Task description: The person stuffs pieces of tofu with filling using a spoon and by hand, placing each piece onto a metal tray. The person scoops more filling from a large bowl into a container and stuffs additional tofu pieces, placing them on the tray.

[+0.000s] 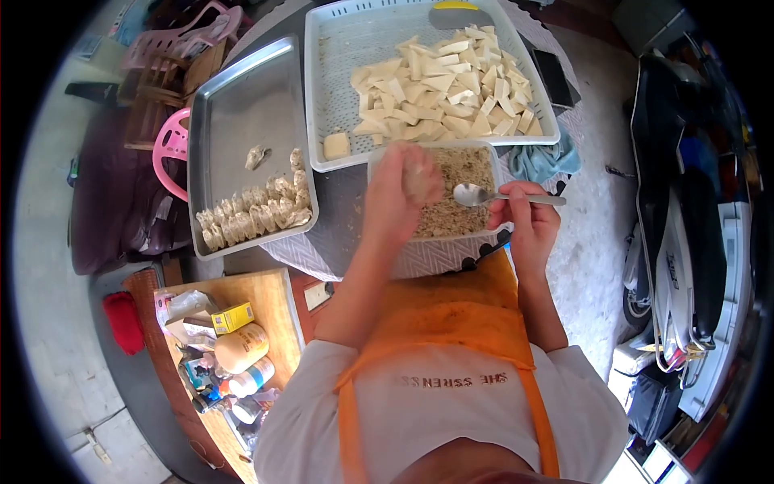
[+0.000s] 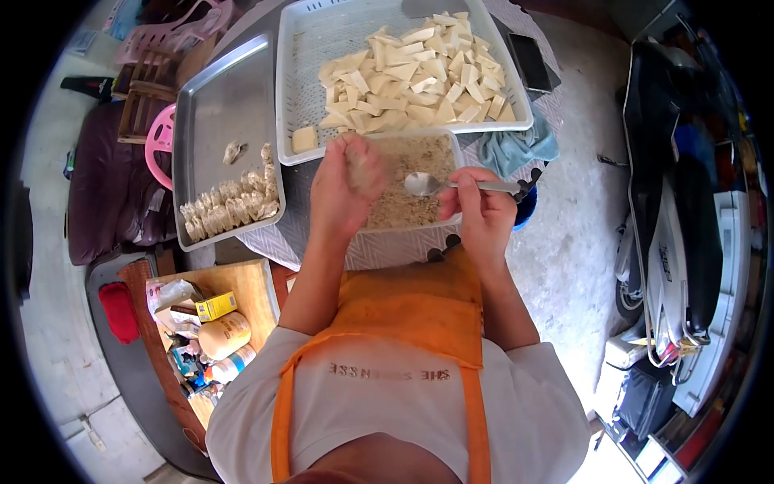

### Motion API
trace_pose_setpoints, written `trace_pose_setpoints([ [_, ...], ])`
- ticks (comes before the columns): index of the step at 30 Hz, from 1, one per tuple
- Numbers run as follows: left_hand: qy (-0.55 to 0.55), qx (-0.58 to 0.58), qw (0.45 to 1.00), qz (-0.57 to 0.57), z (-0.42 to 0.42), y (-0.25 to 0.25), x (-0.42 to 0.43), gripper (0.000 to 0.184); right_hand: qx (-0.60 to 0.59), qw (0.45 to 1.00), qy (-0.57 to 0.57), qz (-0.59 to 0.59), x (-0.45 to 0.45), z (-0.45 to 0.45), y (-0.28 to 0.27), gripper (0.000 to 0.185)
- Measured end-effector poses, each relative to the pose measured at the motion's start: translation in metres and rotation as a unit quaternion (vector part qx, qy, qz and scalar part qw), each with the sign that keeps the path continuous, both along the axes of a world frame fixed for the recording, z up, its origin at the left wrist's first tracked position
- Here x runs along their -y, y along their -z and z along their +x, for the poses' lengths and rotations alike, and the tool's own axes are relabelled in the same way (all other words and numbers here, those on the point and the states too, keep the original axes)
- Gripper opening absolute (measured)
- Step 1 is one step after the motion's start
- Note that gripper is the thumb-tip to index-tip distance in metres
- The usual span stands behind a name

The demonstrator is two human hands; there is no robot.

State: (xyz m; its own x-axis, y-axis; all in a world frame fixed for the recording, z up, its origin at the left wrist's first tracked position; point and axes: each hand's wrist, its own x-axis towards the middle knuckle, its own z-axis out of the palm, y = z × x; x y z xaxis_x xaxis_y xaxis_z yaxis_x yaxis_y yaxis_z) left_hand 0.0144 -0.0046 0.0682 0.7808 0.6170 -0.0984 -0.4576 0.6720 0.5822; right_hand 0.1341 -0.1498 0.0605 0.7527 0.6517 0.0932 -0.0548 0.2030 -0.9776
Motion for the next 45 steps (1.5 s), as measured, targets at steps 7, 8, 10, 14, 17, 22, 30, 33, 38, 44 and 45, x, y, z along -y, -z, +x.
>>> trace_pose_setpoints([
  [7, -0.011, -0.107, 0.95, 0.294, 0.008, 0.01, 0.01, 0.021, -0.045, 0.998, -0.046, -0.012, -0.01, -0.006, -0.011, 0.015],
  [8, -0.025, -0.113, 0.933, 0.342, 0.007, 0.01, 0.01, 0.024, -0.042, 0.999, -0.031, -0.003, -0.01, -0.004, -0.014, 0.015],
  [10, -0.038, -0.134, 0.897, 0.42, 0.004, 0.011, 0.007, 0.03, -0.035, 0.999, -0.006, 0.014, -0.01, 0.002, -0.021, 0.016],
  [14, -0.007, -0.148, 0.911, 0.384, -0.001, 0.01, 0.006, 0.033, -0.012, 0.999, 0.004, 0.034, -0.01, 0.007, -0.031, 0.016],
  [17, 0.01, -0.128, 0.971, 0.201, 0.003, -0.001, 0.009, 0.032, 0.005, 0.999, 0.025, 0.041, -0.01, 0.006, -0.032, 0.016],
  [22, 0.014, -0.028, 0.999, 0.008, 0.001, -0.005, 0.004, 0.017, 0.01, 0.999, 0.05, 0.017, -0.004, 0.01, -0.019, 0.019],
  [30, 0.018, -0.079, 0.996, 0.044, -0.006, 0.009, 0.006, 0.032, -0.002, 0.999, 0.024, 0.03, -0.004, 0.009, -0.015, 0.018],
  [33, -0.062, -0.067, 0.996, -0.009, 0.006, 0.002, 0.013, 0.029, 0.0, 0.999, 0.02, 0.03, -0.005, 0.008, -0.018, 0.018],
  [38, 0.063, -0.039, 0.996, 0.053, -0.011, 0.023, 0.0, 0.034, -0.005, 0.999, 0.014, 0.031, -0.006, 0.005, -0.013, 0.017],
  [44, -0.03, -0.107, 0.994, -0.017, 0.0, -0.007, 0.009, 0.037, 0.006, 0.999, 0.024, 0.024, -0.006, 0.005, -0.014, 0.018],
  [45, -0.025, -0.1, 0.994, -0.025, -0.001, -0.007, 0.008, 0.036, 0.006, 0.999, 0.026, 0.021, -0.006, 0.005, -0.013, 0.018],
])
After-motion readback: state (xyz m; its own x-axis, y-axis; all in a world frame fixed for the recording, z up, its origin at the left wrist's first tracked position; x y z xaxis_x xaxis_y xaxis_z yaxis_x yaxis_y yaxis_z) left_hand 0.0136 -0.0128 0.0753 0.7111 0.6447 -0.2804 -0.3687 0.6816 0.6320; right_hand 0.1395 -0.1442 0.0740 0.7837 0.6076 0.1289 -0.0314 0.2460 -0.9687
